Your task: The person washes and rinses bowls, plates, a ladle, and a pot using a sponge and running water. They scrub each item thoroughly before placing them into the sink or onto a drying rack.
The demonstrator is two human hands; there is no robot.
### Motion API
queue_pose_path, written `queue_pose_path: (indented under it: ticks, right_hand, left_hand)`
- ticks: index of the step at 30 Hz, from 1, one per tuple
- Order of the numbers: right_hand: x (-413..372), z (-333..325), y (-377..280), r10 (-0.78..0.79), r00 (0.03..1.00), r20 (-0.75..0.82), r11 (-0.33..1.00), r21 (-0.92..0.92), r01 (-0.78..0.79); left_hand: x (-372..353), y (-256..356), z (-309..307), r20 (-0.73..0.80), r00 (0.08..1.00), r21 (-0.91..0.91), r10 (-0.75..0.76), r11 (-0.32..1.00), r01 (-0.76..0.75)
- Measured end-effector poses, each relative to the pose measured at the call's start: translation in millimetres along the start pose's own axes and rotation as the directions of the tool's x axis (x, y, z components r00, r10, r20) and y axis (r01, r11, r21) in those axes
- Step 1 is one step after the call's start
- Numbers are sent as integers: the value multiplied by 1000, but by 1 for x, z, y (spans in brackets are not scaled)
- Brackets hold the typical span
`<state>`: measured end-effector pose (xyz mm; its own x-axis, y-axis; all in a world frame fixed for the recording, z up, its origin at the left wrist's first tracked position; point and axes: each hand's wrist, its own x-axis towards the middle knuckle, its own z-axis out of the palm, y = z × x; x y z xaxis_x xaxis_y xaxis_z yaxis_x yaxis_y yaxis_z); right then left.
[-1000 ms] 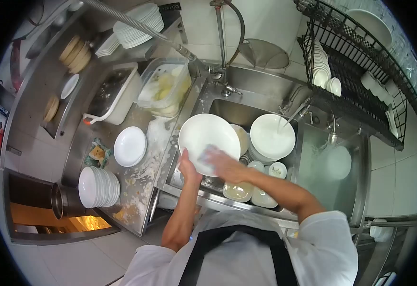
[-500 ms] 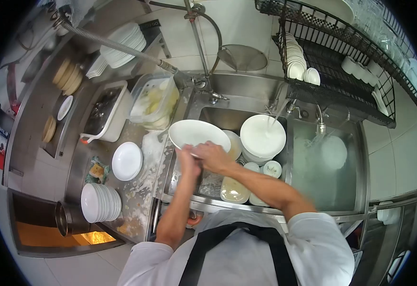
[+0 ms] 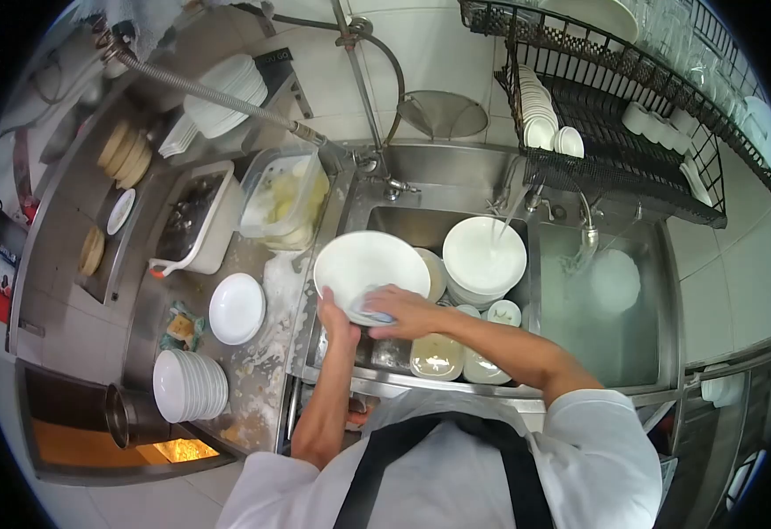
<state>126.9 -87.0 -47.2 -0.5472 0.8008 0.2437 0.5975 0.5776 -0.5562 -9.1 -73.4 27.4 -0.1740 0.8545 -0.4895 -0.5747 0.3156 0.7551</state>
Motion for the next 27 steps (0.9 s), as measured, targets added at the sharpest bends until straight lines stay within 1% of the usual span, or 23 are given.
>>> queue_pose_path:
  ticks: [2, 3, 4, 5, 6, 7, 8, 10, 11, 13, 14, 15, 17, 18, 19, 20, 21, 22, 23, 24, 25, 26, 27]
  right_hand:
    - [-5, 22, 57, 215, 975, 63, 976, -48, -212]
    - [-8, 33, 85, 318, 944, 93, 947, -83, -311]
    - [6, 10, 72, 408, 910, 70, 912, -77, -402]
    - [18, 2, 57, 421, 906, 48, 907, 16, -422]
    - [25, -4, 30, 345, 938, 33, 925, 156, -346]
    - [28, -13, 5, 263, 964, 42, 934, 240, -265]
    - [24, -24, -16, 182, 982, 49, 935, 299, -188]
    - [8, -38, -22, 63, 985, 159, 995, 62, -74]
    - [-4, -38, -12, 49, 991, 126, 997, -72, -40]
    - [-13, -44, -15, -52, 995, -87, 987, -158, 38]
    - [-14, -50, -20, -134, 954, -269, 987, -127, 103]
    - [-13, -52, -20, -65, 922, -383, 997, 2, 71]
    - [-10, -54, -21, 77, 804, -589, 958, 266, 103]
    - [-9, -56, -20, 301, 785, -542, 837, 544, 54]
    - [-6, -48, -1, 387, 781, -491, 703, 705, 95]
    - [-3, -39, 19, 470, 768, -435, 529, 835, 149]
    - [0, -31, 39, 547, 748, -375, 341, 916, 210]
    - [0, -21, 54, 620, 738, -267, 133, 962, 237]
    - [-4, -13, 65, 659, 727, -191, 38, 974, 222]
    - [-10, -8, 77, 691, 712, -122, -4, 985, 173]
    - [-16, -7, 88, 712, 699, -70, 2, 995, 98]
    - [-24, -9, 100, 732, 680, -36, 73, 997, -26]
    - [-31, -13, 109, 755, 654, -54, 222, 959, -178]
  left_hand:
    - [-7, 0, -3, 7, 1000, 84, -13, 996, 12]
    - [-4, -10, -8, 34, 999, 173, 0, 985, -6]
    - [0, -23, -8, 67, 998, 254, 11, 967, -28]
    - [5, -29, -6, 61, 998, 227, -10, 974, -4]
    - [7, -32, 0, 54, 998, 199, -31, 980, 20]
    - [8, -34, 5, 48, 997, 171, -52, 984, 43]
    - [5, -20, 12, 0, 993, 65, -115, 991, 115]
    - [-10, -1, 9, 92, 996, 106, -10, 994, 0]
    - [-17, 8, 8, 137, 990, 119, 42, 991, -59]
    - [-9, 18, -6, 240, 969, 164, 65, 981, -106]
    - [-2, 24, -11, 295, 952, 181, 78, 974, -136]
    - [0, 29, -14, 344, 934, 196, 94, 966, -170]
    - [9, 28, -14, 406, 905, 201, 126, 954, -223]
    - [17, 18, -10, 395, 912, 186, 116, 961, -203]
    - [23, 7, -5, 359, 929, 155, 91, 976, -156]
    - [26, 3, -3, 332, 941, 117, 64, 987, -108]
    - [24, 5, 0, 313, 949, 84, 33, 995, -62]
    - [20, 12, 1, 308, 951, 64, -11, 998, -9]
    - [15, 20, 2, 300, 953, 53, -53, 998, 39]
    - [12, 26, 4, 297, 951, 50, -83, 996, 71]
    - [9, 31, 4, 295, 950, 48, -104, 994, 94]
    - [5, 33, 6, 288, 951, 48, -114, 993, 105]
    - [-1, 35, 7, 283, 952, 54, -118, 993, 107]
